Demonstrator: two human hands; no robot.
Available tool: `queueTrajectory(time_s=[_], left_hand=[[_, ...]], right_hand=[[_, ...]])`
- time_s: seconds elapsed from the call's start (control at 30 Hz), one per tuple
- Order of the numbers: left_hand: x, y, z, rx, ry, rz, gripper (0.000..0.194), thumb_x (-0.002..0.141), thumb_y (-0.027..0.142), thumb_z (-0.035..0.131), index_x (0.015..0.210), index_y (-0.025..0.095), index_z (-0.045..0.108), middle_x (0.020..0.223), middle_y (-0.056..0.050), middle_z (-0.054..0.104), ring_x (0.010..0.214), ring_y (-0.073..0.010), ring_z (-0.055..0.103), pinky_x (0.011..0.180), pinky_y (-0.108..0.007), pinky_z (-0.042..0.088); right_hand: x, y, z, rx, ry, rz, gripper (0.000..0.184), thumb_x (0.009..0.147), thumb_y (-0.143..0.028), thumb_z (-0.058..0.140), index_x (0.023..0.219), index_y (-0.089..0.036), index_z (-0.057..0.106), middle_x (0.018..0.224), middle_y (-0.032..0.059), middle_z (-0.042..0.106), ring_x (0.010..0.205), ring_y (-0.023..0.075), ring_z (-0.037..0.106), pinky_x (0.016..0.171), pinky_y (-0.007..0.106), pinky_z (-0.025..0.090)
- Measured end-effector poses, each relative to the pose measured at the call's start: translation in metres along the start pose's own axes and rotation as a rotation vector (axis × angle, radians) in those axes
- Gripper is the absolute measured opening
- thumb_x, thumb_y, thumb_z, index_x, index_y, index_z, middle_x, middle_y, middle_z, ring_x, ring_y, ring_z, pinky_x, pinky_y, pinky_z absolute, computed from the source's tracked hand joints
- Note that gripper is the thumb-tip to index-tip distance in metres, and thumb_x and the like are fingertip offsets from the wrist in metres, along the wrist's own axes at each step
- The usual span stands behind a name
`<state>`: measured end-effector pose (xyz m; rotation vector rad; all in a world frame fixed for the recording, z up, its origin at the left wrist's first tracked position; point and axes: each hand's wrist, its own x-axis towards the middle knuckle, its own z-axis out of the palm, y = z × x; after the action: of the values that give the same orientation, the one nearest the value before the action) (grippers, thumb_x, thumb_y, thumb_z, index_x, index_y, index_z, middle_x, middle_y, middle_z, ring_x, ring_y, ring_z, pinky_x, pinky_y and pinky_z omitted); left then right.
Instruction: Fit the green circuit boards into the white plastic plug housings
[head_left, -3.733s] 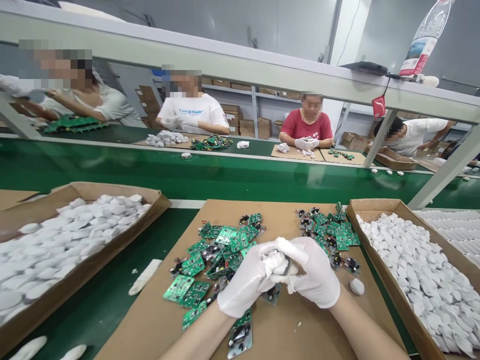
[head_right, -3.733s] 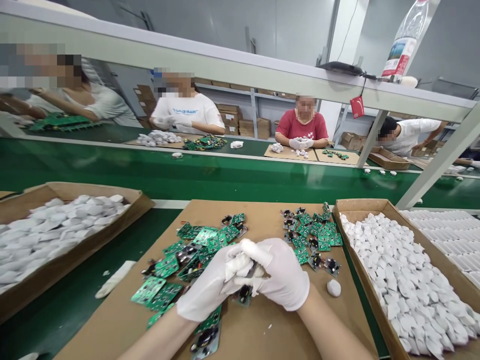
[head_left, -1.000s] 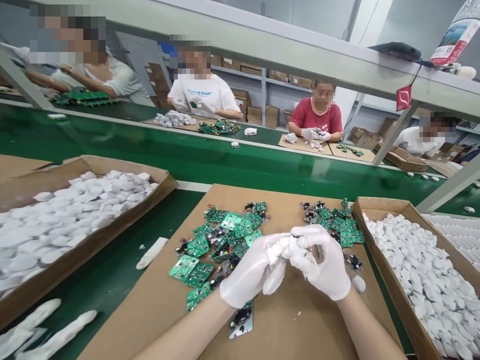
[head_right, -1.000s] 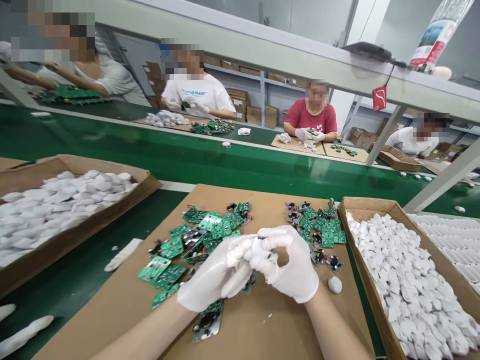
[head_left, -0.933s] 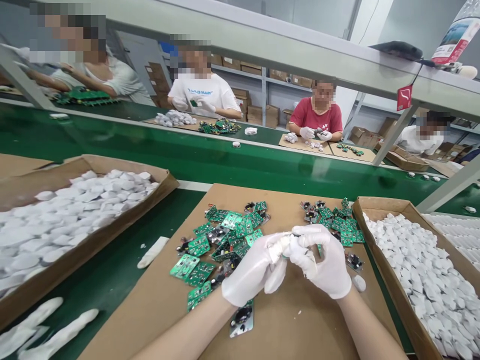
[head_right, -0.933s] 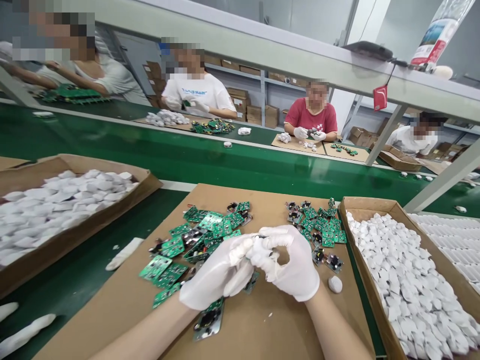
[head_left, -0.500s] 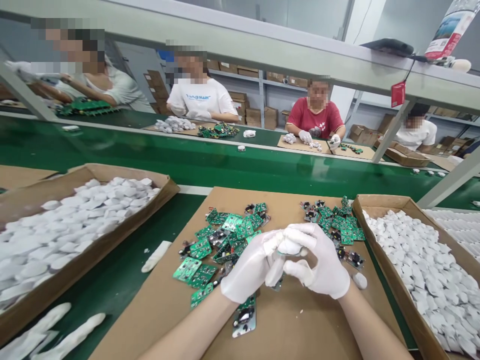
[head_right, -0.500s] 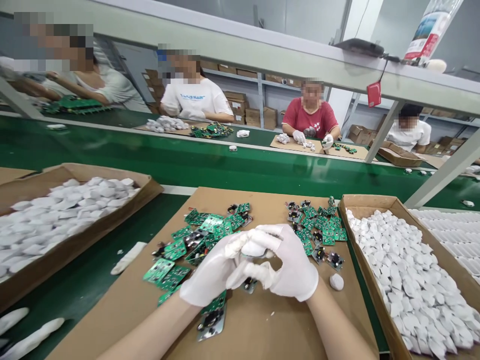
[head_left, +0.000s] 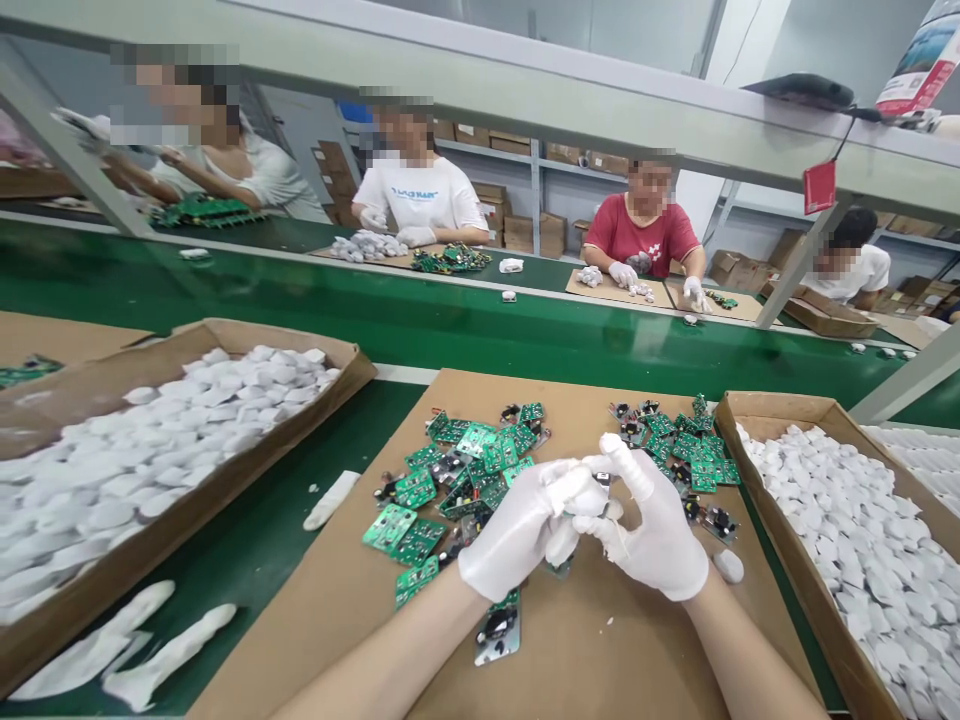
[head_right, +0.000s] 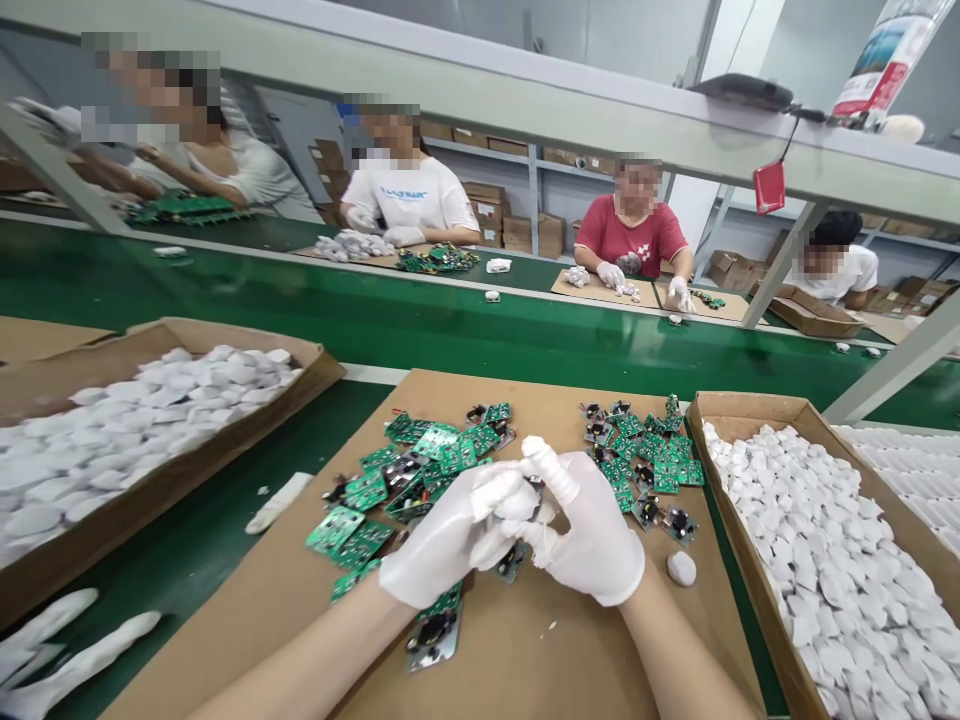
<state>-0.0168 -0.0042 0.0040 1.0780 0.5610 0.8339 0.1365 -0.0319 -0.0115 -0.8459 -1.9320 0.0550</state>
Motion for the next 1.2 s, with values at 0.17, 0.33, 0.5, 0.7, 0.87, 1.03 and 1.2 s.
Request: queueTrajectory(time_s=[0.17, 0.33, 0.5, 0.7, 0.87, 1.03, 1.2], left_hand=[[0.000, -0.003, 0.000, 0.012, 0.012, 0.040, 0.038, 0.075, 0.038, 0.069, 0.051, 0.020, 0.045, 0.034, 0.006, 0.040, 0.036, -0.0075, 0.034, 0.045, -0.025, 0.034], [-0.003, -0.007, -0.001, -0.016, 0.013, 0.047, 0.042, 0.081, 0.054, 0.061, 0.060, 0.018, 0.054, 0.036, 0.004, 0.045, 0.038, -0.0108, 0.041, 0.044, -0.026, 0.037], [-0.001, -0.008, -0.002, 0.019, 0.023, -0.012, 0.036, 0.067, 0.047, 0.076, 0.067, 0.017, 0.057, 0.041, 0.006, 0.048, 0.037, -0.0086, 0.039, 0.043, -0.024, 0.034], [-0.002, -0.006, -0.005, 0.017, -0.051, 0.011, 0.044, 0.070, 0.057, 0.075, 0.075, 0.016, 0.059, 0.045, 0.004, 0.050, 0.041, -0.0089, 0.042, 0.049, -0.025, 0.036], [-0.003, 0.000, -0.003, -0.096, -0.150, 0.034, 0.053, 0.078, 0.071, 0.057, 0.074, 0.018, 0.055, 0.058, 0.001, 0.052, 0.044, -0.0109, 0.045, 0.049, -0.027, 0.039], [-0.005, 0.003, 0.002, -0.062, -0.067, 0.041, 0.033, 0.077, 0.040, 0.072, 0.068, 0.018, 0.050, 0.058, 0.005, 0.044, 0.046, -0.0057, 0.032, 0.046, -0.023, 0.027], [-0.007, 0.006, 0.006, 0.055, 0.027, 0.045, 0.036, 0.079, 0.047, 0.069, 0.066, 0.018, 0.053, 0.046, 0.006, 0.037, 0.042, -0.0061, 0.029, 0.043, -0.023, 0.019]], right_hand=[[0.000, 0.000, 0.001, -0.012, -0.029, 0.007, 0.070, 0.096, -0.037, 0.056, 0.155, -0.034, 0.019, 0.100, 0.0058, 0.071, 0.076, 0.0218, 0.065, 0.071, 0.035, 0.055], [0.000, -0.002, 0.001, -0.010, 0.023, 0.043, 0.071, 0.092, -0.041, 0.062, 0.153, -0.032, 0.027, 0.107, 0.0078, 0.070, 0.090, 0.0246, 0.067, 0.080, 0.037, 0.056], [-0.002, 0.000, 0.001, -0.011, 0.033, 0.037, 0.071, 0.091, -0.042, 0.064, 0.153, -0.034, 0.030, 0.105, 0.0071, 0.070, 0.090, 0.0242, 0.067, 0.079, 0.036, 0.056], [-0.004, 0.002, -0.001, 0.088, 0.035, 0.156, 0.066, 0.087, -0.040, 0.070, 0.147, -0.032, 0.042, 0.106, 0.0068, 0.072, 0.095, 0.0244, 0.068, 0.085, 0.039, 0.057], [-0.009, 0.004, 0.005, 0.467, 0.142, 0.411, 0.064, 0.086, -0.047, 0.071, 0.141, -0.029, 0.045, 0.121, 0.0102, 0.069, 0.110, 0.0263, 0.067, 0.096, 0.046, 0.056], [-0.009, -0.001, 0.017, 0.564, 0.313, 0.390, 0.041, 0.081, -0.040, 0.078, 0.114, -0.028, 0.056, 0.117, 0.0084, 0.070, 0.116, 0.0262, 0.066, 0.096, 0.046, 0.056], [-0.010, -0.003, 0.020, 0.473, 0.356, 0.336, 0.024, 0.087, -0.036, 0.072, 0.107, -0.027, 0.061, 0.119, 0.0089, 0.071, 0.119, 0.0263, 0.065, 0.097, 0.048, 0.056]])
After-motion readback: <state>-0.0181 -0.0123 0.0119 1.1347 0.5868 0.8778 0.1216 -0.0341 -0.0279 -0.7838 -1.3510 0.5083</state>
